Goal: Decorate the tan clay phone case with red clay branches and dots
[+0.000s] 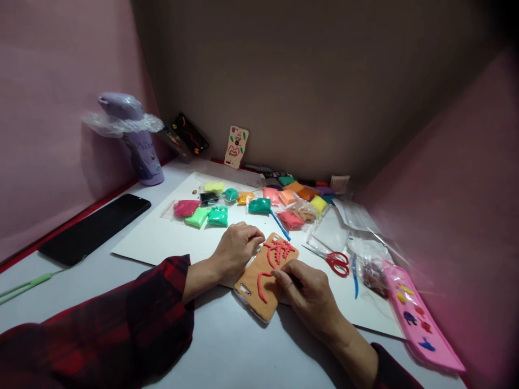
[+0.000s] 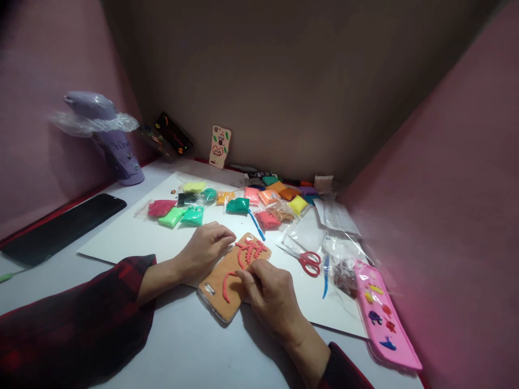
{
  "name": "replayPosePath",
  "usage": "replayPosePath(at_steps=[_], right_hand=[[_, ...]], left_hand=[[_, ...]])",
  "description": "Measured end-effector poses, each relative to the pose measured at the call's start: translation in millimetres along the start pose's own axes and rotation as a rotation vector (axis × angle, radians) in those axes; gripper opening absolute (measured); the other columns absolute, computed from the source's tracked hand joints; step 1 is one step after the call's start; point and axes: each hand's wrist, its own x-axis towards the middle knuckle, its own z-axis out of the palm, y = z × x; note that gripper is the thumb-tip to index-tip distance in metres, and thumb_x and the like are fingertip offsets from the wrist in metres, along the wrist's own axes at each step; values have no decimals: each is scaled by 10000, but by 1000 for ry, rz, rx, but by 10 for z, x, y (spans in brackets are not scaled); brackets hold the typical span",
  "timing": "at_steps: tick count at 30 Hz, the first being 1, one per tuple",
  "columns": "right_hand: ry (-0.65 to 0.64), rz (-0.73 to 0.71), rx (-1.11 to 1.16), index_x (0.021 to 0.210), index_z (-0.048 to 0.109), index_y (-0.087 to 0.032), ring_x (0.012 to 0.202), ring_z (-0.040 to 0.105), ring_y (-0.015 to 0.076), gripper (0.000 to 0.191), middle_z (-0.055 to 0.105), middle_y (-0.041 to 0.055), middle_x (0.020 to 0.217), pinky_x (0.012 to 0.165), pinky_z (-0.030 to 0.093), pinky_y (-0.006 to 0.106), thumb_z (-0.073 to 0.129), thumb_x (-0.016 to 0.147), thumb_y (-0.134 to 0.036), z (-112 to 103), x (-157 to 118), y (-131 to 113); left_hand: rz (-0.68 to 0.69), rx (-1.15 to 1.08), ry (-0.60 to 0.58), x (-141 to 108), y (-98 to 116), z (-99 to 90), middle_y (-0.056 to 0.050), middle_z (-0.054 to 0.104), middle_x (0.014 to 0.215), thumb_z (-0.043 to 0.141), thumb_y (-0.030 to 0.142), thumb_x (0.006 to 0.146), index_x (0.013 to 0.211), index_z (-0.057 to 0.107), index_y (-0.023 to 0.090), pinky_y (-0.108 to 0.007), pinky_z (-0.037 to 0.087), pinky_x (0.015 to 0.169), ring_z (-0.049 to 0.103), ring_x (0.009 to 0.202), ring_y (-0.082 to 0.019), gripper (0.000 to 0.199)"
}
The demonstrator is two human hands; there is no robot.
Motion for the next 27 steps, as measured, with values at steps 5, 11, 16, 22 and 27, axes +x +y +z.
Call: replayPosePath(at_steps=[5,11,16,22,27], right_hand=[[-3,-3,-14,668,536,-186,523,468,96,301,551,-12,585,520,335,213,494,916,-350,7,-8,12],[-3,-5,-14,669,542,-184,523,476,97,295,560,-9,590,521,340,212,495,914,-342,10,-3,8],[-14,4,-8,680,549,-184,530,477,100,291,561,-7,595,524,342,215,495,915,-346,1,-2,1],[-11,1,-7,679,546,-184,529,472,100,291,559,-9,595,524,346,220,492,916,-345,10,-10,14],[-14,2,-10,680,546,-185,532,479,99,291,566,-9,600,524,351,218,493,916,-346,6,-4,8]], left_hand=[[-15,-7,30,-10,12,-5,-18,640,739,597,38,797,779,661,140,-300,404,701,548,730,-158,121],[-21,-46,48,-8,-19,7,-23,633,758,525,87,862,815,644,147,-278,423,679,545,724,-149,141],[-48,-72,69,0,-21,10,-2,596,651,497,149,900,759,626,153,-272,417,650,531,658,-140,191],[-60,-58,70,9,12,5,14,584,603,574,162,863,643,587,153,-275,388,648,525,643,-135,221],[-64,-46,72,20,28,-8,4,601,640,587,159,851,635,589,153,-284,382,650,526,657,-143,216]])
